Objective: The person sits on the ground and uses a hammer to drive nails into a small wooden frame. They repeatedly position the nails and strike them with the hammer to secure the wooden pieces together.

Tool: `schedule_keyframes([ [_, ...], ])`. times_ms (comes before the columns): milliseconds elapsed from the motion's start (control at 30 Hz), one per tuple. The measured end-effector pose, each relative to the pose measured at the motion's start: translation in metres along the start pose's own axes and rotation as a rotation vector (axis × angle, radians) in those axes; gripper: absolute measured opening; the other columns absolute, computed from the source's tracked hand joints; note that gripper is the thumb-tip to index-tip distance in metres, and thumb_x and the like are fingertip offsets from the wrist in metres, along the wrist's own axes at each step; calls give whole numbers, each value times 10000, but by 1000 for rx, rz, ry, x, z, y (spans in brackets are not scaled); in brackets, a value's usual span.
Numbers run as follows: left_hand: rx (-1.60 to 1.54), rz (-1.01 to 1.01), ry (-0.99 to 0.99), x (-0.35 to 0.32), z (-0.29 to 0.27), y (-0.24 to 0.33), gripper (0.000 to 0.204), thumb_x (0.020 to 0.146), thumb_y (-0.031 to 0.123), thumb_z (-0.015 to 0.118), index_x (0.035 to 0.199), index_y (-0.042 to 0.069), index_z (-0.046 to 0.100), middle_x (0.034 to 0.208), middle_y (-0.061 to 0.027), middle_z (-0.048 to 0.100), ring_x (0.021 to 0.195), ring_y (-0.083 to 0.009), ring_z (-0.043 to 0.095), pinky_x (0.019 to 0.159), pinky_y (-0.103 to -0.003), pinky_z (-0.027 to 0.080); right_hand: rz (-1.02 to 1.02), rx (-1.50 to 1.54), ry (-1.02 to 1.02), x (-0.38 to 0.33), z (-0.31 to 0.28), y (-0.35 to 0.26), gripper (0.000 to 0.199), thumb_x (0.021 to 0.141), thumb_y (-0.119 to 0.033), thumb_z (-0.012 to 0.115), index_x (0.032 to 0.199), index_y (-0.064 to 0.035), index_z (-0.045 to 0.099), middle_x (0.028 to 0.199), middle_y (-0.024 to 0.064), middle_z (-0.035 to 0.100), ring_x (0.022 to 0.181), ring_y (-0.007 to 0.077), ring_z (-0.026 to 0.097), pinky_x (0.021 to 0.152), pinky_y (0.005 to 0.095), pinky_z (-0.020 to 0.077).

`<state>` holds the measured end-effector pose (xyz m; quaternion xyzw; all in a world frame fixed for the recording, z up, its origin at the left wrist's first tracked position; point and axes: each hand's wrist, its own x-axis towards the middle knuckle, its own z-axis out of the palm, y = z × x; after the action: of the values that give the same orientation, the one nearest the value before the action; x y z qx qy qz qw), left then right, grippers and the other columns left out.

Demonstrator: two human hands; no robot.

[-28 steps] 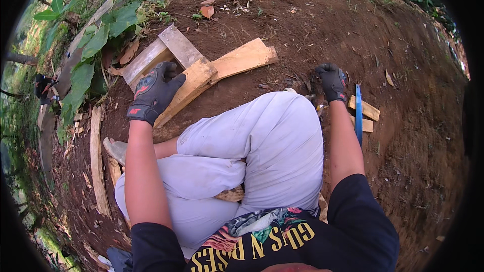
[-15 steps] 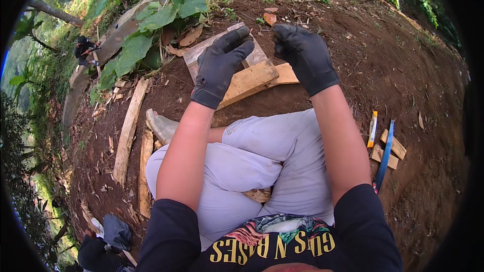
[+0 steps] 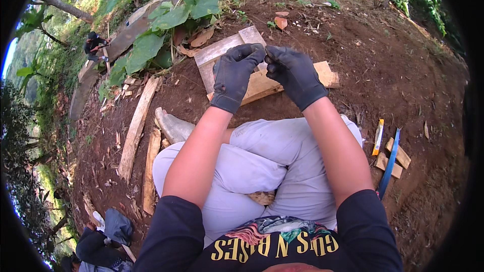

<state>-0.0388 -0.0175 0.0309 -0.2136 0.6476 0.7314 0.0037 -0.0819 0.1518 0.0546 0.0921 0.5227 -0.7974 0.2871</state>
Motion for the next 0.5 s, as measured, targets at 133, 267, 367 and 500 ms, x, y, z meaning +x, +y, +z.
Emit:
schedule_keyframes([
  [133,-145,52,32,-1,0,-10,257,998,169,806,1209,24,790,1082,-46,802,940,-102,718,856,-264,585,22,-64,-37,3,-3,6,325,1022,-175,710,1276,27,728,965,52,702,790,144,658,745,319,566],
  [267,-12,143,92,-3,2,-14,274,964,240,837,1171,62,823,1038,-18,818,906,-83,700,825,-270,556,72,-303,28,4,-2,-4,385,1013,-240,744,1275,42,732,957,73,739,826,157,692,744,308,568],
  [367,226,82,53,-8,3,-8,250,976,235,814,1161,67,823,1074,-30,820,959,-102,727,885,-295,565,-317,-1096,258,-9,-18,-45,500,1001,-261,766,1393,33,666,1040,100,760,910,190,729,817,324,586],
  [500,486,56,-120,4,-4,-29,250,968,270,808,1146,97,832,1098,-51,831,995,-118,744,913,-311,566,-491,-950,413,-74,-87,-94,622,978,-239,800,1495,24,578,1218,145,737,1017,197,730,891,330,584],
])
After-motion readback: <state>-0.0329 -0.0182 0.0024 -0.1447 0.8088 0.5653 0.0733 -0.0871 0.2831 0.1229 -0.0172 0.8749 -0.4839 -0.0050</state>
